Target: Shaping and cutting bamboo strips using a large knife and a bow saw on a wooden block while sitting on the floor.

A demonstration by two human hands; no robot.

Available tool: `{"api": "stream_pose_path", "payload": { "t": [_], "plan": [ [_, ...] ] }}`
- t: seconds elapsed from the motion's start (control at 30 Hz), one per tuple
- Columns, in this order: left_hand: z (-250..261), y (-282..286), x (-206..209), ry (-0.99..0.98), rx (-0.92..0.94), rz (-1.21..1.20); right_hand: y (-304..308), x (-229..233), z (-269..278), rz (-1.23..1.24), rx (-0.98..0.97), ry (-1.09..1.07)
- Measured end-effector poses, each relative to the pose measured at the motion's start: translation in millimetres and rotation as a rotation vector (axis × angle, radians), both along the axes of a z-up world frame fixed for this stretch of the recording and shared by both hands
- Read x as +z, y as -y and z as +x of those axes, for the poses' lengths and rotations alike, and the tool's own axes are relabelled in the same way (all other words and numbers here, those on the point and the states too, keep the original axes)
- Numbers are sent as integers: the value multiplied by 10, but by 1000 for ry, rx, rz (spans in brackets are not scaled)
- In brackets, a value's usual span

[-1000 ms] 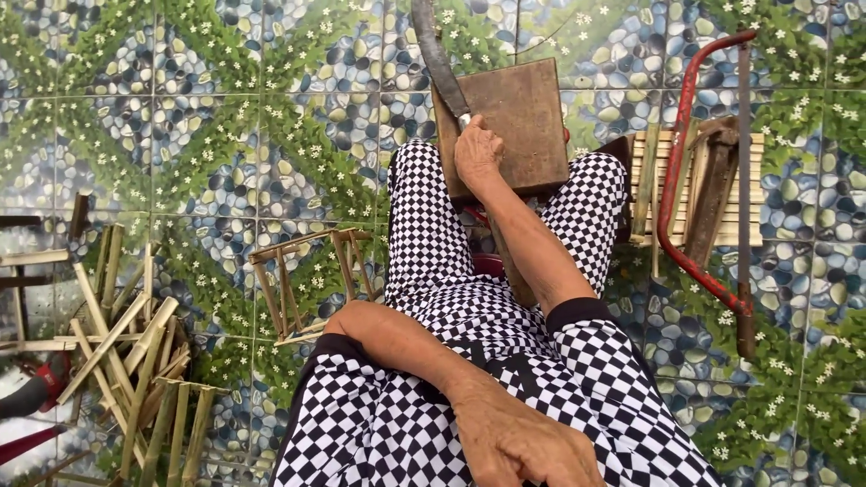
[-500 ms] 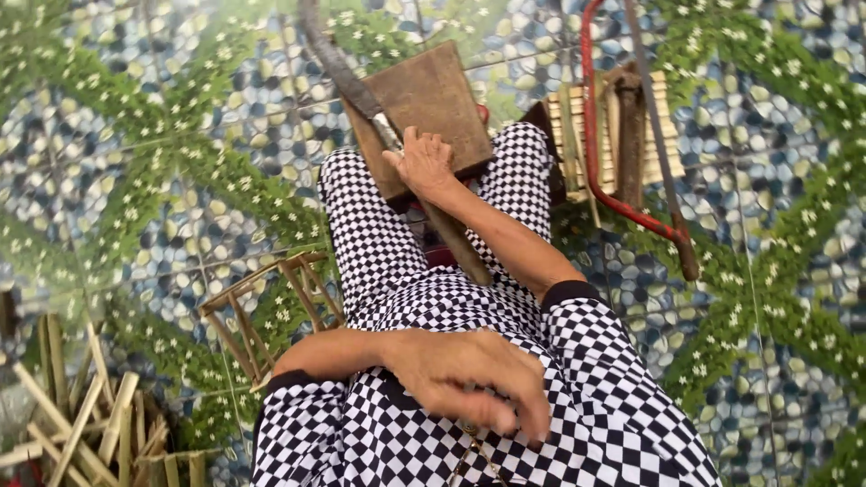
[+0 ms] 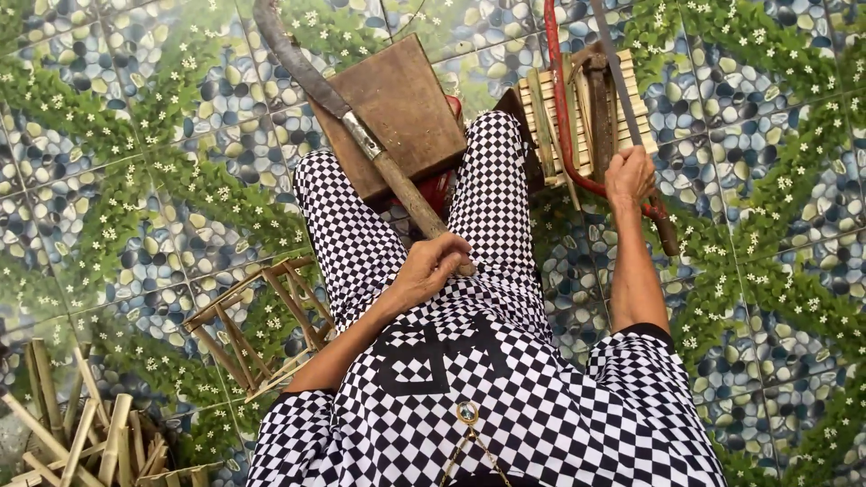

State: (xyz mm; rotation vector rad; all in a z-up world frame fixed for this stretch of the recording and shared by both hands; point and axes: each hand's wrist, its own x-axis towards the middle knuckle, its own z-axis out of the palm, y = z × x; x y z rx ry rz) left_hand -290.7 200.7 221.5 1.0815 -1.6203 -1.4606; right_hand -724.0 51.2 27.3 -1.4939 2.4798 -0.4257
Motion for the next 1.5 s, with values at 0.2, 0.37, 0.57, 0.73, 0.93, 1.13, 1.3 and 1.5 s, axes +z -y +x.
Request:
{"api": "stream_pose_path", "payload": {
  "t": [0.2, 0.37, 0.57, 0.73, 0.93, 1.13, 1.3, 1.5],
  "plan": [
    [-173, -37, -79, 9, -83, -66, -232, -272, 239, -48, 77, -123],
    [-136, -69, -312, 81, -50, -112, -102, -114, 269, 122, 0, -33],
    [-136, -85, -299, 94, -39, -106, 203, -656, -19, 364, -38, 110],
    [-145, -71, -222, 102, -49, -98, 176, -352, 168, 383, -78, 200],
    [-154, -55, -142, 123, -53, -85, 139, -278, 186, 304, -145, 203],
    [-182, -57, -193, 123, -51, -72, 83, -120, 130, 99, -76, -25],
    [-172, -63, -215, 111, -45, -70, 87, -159, 75, 4, -122, -52],
    [-189, -40, -260, 127, -60, -63, 194, -431, -158, 62, -187, 52]
  ]
}}
